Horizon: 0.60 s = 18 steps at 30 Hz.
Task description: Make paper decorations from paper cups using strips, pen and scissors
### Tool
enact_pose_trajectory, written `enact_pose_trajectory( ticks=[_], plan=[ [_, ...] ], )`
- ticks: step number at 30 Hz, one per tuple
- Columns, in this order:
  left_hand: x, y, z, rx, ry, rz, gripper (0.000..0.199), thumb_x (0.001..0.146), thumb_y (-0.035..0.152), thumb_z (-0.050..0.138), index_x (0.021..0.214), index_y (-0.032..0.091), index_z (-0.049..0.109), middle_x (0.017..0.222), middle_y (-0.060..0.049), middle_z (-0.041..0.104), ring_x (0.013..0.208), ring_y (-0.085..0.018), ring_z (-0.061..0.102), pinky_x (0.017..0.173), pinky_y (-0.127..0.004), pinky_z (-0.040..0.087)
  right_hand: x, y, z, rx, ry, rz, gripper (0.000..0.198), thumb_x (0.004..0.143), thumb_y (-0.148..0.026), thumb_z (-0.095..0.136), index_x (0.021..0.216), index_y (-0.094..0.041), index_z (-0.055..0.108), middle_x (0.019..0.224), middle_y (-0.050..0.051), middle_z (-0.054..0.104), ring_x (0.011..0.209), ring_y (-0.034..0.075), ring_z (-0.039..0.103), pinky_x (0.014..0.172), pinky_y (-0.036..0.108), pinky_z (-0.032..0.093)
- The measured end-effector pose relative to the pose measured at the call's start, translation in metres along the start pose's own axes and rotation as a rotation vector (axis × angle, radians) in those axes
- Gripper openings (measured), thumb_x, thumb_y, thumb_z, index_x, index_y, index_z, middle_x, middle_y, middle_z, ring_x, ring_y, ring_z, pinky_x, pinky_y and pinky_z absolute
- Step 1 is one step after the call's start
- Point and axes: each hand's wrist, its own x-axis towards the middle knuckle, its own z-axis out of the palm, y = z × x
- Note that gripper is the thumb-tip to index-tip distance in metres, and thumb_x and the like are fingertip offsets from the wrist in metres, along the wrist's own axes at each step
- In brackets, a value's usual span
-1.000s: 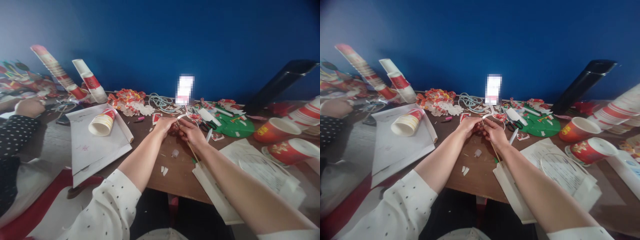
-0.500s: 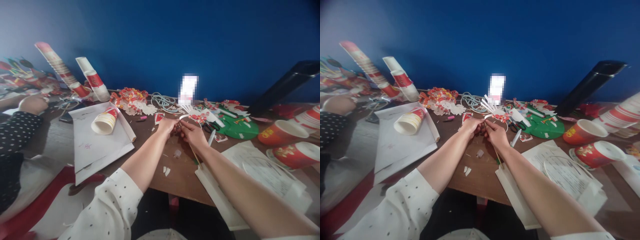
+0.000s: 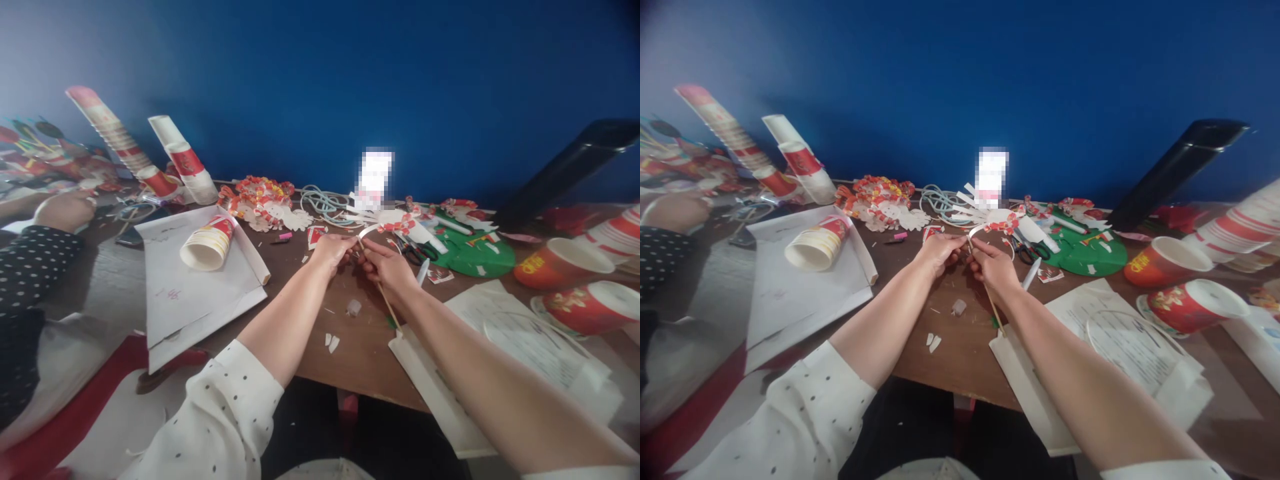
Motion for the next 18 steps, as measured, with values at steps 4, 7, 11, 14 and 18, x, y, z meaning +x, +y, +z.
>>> enact_pose_trajectory(
  ticks=[4, 7, 11, 14, 18],
  plan=[
    [-0.001, -0.002, 0.004, -0.066, -0.020, -0.007, 0.011, 0.081, 0.019, 0.073, 0.071, 0.014, 0.070, 0.059, 0.000, 0.061, 0.045, -0.006, 0.043, 0.047, -0.020, 0.033, -0.001, -0.003, -0.002, 0.102, -0.041, 0.012, 0.046, 0.069, -0.013, 0.066, 0.115, -0.014, 0.069, 0.064, -0.001, 0.057, 0.049, 0.006, 0.039, 0.037, 0.014, 0.020],
    [-0.001, -0.006, 0.006, -0.104, -0.046, -0.012, 0.016, 0.080, 0.025, 0.077, 0.072, 0.013, 0.069, 0.054, 0.001, 0.057, 0.042, -0.005, 0.042, 0.045, -0.019, 0.031, -0.002, -0.003, -0.003, 0.128, -0.048, 0.007, 0.046, 0.070, -0.013, 0.065, 0.116, -0.016, 0.068, 0.065, -0.002, 0.057, 0.049, 0.005, 0.038, 0.037, 0.014, 0.020],
    [-0.004, -0.009, 0.008, -0.169, -0.118, -0.021, 0.021, 0.081, 0.031, 0.076, 0.075, 0.012, 0.069, 0.050, 0.003, 0.052, 0.041, -0.003, 0.041, 0.043, -0.017, 0.029, -0.002, -0.002, -0.003, 0.115, -0.065, -0.030, 0.051, 0.070, -0.016, 0.065, 0.121, -0.017, 0.066, 0.067, -0.003, 0.057, 0.049, 0.005, 0.038, 0.037, 0.014, 0.021],
    [-0.008, -0.008, 0.011, -0.231, -0.155, 0.007, 0.016, 0.084, 0.027, 0.073, 0.081, 0.011, 0.070, 0.050, 0.004, 0.051, 0.040, -0.003, 0.042, 0.042, -0.015, 0.030, -0.002, -0.001, -0.002, 0.081, -0.048, -0.066, 0.054, 0.069, -0.019, 0.068, 0.123, -0.017, 0.066, 0.067, -0.003, 0.057, 0.050, 0.005, 0.039, 0.038, 0.015, 0.022],
    [-0.011, -0.007, 0.015, -0.220, -0.154, 0.021, 0.015, 0.089, 0.025, 0.066, 0.088, 0.011, 0.072, 0.049, 0.003, 0.053, 0.038, -0.006, 0.045, 0.043, -0.018, 0.032, 0.000, 0.002, -0.003, 0.014, -0.023, -0.118, 0.054, 0.069, -0.026, 0.072, 0.123, -0.017, 0.068, 0.061, -0.003, 0.056, 0.050, 0.009, 0.043, 0.038, 0.019, 0.027]
  ],
)
